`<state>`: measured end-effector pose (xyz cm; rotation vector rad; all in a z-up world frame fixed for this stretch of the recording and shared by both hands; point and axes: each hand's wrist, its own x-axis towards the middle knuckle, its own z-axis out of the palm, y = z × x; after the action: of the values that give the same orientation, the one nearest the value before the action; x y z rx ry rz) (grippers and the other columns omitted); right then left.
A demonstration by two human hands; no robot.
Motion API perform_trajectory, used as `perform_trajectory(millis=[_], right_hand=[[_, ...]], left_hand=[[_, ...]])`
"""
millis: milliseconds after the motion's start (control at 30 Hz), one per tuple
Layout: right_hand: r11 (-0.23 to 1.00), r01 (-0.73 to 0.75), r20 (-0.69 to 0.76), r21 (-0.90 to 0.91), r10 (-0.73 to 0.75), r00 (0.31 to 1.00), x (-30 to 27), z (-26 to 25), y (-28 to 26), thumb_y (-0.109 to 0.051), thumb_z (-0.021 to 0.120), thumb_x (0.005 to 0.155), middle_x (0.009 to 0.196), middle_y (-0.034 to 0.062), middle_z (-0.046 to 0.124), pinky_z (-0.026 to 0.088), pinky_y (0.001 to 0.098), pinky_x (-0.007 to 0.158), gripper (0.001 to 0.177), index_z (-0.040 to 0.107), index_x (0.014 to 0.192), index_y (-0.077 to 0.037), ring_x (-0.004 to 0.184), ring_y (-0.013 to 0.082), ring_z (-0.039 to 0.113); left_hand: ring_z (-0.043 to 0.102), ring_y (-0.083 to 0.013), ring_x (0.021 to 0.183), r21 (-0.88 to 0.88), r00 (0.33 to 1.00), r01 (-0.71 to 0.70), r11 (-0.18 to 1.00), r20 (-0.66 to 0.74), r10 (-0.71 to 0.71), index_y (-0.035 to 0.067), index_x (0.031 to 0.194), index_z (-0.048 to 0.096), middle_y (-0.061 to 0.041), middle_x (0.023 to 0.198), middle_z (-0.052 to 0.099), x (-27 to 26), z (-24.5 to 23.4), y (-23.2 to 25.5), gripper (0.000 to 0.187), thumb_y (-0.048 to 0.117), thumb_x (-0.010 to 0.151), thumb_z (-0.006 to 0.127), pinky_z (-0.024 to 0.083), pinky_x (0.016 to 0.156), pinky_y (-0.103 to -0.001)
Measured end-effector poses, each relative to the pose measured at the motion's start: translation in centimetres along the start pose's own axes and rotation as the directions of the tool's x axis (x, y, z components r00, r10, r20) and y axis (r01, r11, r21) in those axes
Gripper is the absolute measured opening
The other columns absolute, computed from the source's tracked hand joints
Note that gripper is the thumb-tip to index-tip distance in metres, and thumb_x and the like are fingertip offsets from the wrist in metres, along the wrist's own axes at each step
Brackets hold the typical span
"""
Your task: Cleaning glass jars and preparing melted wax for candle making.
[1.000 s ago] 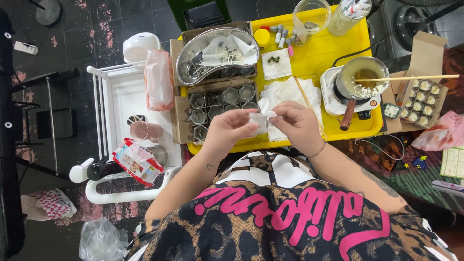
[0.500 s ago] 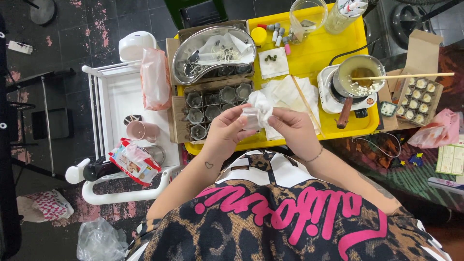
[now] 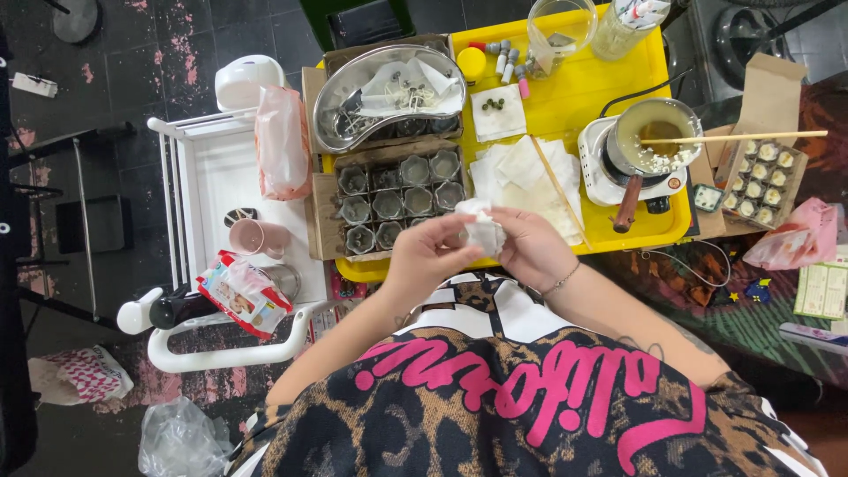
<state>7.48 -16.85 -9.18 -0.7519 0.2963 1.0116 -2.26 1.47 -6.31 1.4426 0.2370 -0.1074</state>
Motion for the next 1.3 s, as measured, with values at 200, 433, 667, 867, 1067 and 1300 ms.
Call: perform_trajectory(millis=[200, 433, 667, 867, 1067, 1300], right_hand=[[0.993, 0.077, -0.058, -0.092, -0.082, 0.995, -0.1, -0.8, 1.1, -0.017, 0.060, 0.100, 0.110, 0.0060, 0.072, 0.057, 0.0311, 0.087, 0.029, 0.065, 0.122, 0.002, 0.097, 0.0151, 0.069], [0.933, 0.175, -0.066, -0.313, -0.206, 0.976, -0.5, -2.5, 1.7, -0.013, 0.068, 0.096, 0.104, 0.0077, 0.075, 0.056, 0.0280, 0.088, 0.027, 0.069, 0.115, 0.007, 0.093, 0.0143, 0.069], [0.928, 0.251, -0.211, -0.275, -0.313, 0.926, -2.1, -4.6, 1.8, -0.011, 0.069, 0.099, 0.099, 0.0040, 0.070, 0.053, 0.0259, 0.081, 0.025, 0.069, 0.118, 0.004, 0.087, 0.0109, 0.064], [0.956, 0.228, -0.278, -0.183, -0.273, 0.921, -3.1, -7.1, 1.9, -0.010, 0.065, 0.099, 0.103, 0.0040, 0.072, 0.053, 0.0266, 0.080, 0.022, 0.068, 0.118, 0.000, 0.089, 0.0117, 0.066], [0.955, 0.247, -0.319, -0.165, -0.288, 0.903, -2.7, -9.2, 2.3, -0.010, 0.065, 0.100, 0.105, 0.0038, 0.072, 0.053, 0.0274, 0.082, 0.022, 0.068, 0.119, -0.001, 0.092, 0.0120, 0.066], [0.966, 0.222, -0.295, -0.130, -0.252, 0.922, -2.4, -7.6, 1.4, -0.013, 0.064, 0.101, 0.106, 0.0043, 0.072, 0.053, 0.0290, 0.085, 0.021, 0.068, 0.118, -0.001, 0.094, 0.0130, 0.067]], left_hand=[[0.073, -0.0221, 0.089, 0.644, 0.784, -0.504, 0.576, 0.062, 0.617, 0.009, 0.120, 0.070, -0.013, 0.118, 0.075, -0.2, 0.1, 1.4, 0.046, 0.016, 0.078, 0.089, 0.058, 0.080, -0.032], [0.073, -0.0268, 0.094, 0.791, 0.717, -0.456, 0.409, 0.053, 0.695, 0.012, 0.121, 0.068, -0.012, 0.122, 0.072, 0.2, -2.0, 1.0, 0.044, 0.019, 0.083, 0.088, 0.060, 0.082, -0.035], [0.070, -0.0317, 0.093, 0.898, 0.774, -0.138, 0.418, -0.166, 0.611, 0.007, 0.124, 0.064, -0.012, 0.114, 0.073, 3.9, -8.9, -0.9, 0.045, 0.019, 0.086, 0.085, 0.055, 0.081, -0.042], [0.064, -0.0372, 0.105, 0.886, 0.825, -0.024, 0.463, -0.244, 0.510, 0.005, 0.131, 0.056, -0.016, 0.115, 0.069, 7.0, -10.5, -4.2, 0.061, 0.014, 0.078, 0.084, 0.050, 0.092, -0.046], [0.061, -0.0400, 0.107, 0.910, 0.867, 0.115, 0.398, -0.288, 0.407, 0.005, 0.139, 0.047, -0.017, 0.118, 0.064, 8.6, -10.2, -4.1, 0.078, 0.018, 0.073, 0.086, 0.048, 0.093, -0.048], [0.057, -0.0398, 0.109, 0.935, 0.839, 0.114, 0.337, -0.272, 0.471, 0.005, 0.136, 0.054, -0.015, 0.119, 0.062, 6.4, -10.6, -4.2, 0.076, 0.032, 0.074, 0.090, 0.048, 0.089, -0.052]])
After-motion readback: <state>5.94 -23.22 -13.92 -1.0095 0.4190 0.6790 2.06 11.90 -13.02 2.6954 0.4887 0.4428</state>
